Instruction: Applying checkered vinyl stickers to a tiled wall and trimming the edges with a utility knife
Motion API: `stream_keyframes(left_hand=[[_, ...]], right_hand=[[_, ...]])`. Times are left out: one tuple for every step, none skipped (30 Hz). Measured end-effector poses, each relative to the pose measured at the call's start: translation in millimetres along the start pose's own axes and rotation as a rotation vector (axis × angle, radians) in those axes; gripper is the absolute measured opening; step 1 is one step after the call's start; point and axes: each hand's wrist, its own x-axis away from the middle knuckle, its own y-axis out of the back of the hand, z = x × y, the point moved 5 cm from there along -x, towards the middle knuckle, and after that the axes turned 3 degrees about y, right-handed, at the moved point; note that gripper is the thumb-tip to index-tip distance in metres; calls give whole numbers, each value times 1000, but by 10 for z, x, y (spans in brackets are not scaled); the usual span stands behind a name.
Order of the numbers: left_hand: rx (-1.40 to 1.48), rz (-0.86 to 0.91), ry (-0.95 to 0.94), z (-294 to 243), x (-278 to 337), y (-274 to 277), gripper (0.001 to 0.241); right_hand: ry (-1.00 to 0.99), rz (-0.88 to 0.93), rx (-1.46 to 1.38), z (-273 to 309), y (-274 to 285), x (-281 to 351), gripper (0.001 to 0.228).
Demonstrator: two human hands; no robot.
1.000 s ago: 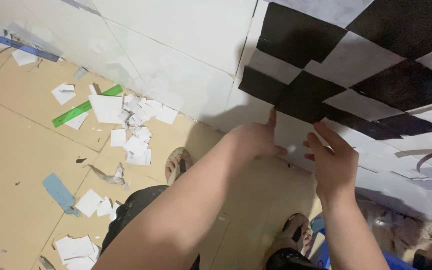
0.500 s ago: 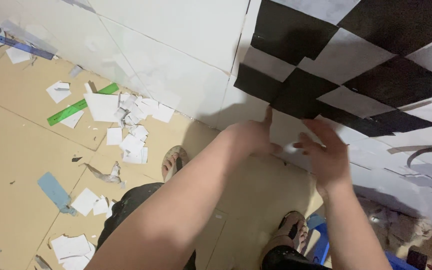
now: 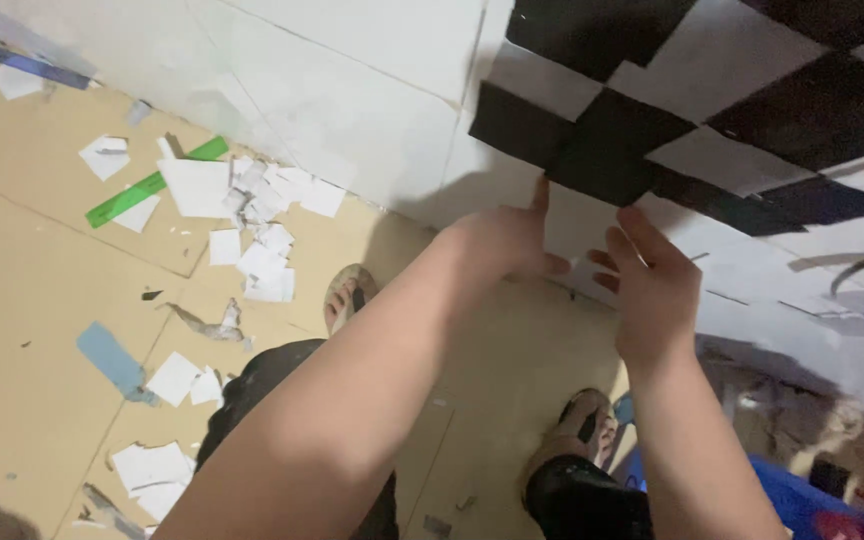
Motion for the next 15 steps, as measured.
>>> stream_keyframes(left_hand=[[2,4,-9,40,-75,-89,116],[11,-5,1,62,-183,-125,114],[20,-14,11,78,-289,-153,112],[23,-22,-7,-6,-134,-94,112],[-4,-4,26,-59,28,-44,108],[-37,3,64,-85,174,60,103],[-40,-18,50,-61,58,17,103],[-44,-3,35,-5,-40,-54,107],[-48,11,19,58,-142,-126,112],[-52,4,19,64,-91,-60,112],[-39,-7,15,73,-41,-1,110],[-22,-10,14,87,33,24,108],[-22,-10,17,102,-18,-16,108],[-20,-63,32,111,-63,-59,108],[-19,-115,47,119,-108,-107,108]], right_hand=[[-2,-8,6,-155,-10,-48,37],[-14,-14,-11,-284,-7,-140,37],[-27,-19,-27,-402,1,-234,38],[-14,-33,-20,-428,-14,-256,38],[-52,-4,-6,-471,-50,-277,41],[-81,28,0,-481,-124,-344,45],[-58,18,-1,-248,-123,-237,45],[-112,-19,-55,-74,-144,-92,42],[-165,-54,-109,89,-174,62,40],[-159,-54,-113,66,-154,28,40],[-149,-94,-105,35,-117,-2,41],[-147,-133,-93,-13,-76,-4,42],[-148,-130,-95,-13,-96,-17,42],[-144,-127,-98,-26,-98,-14,41],[-141,-125,-102,-43,-98,-13,41]])
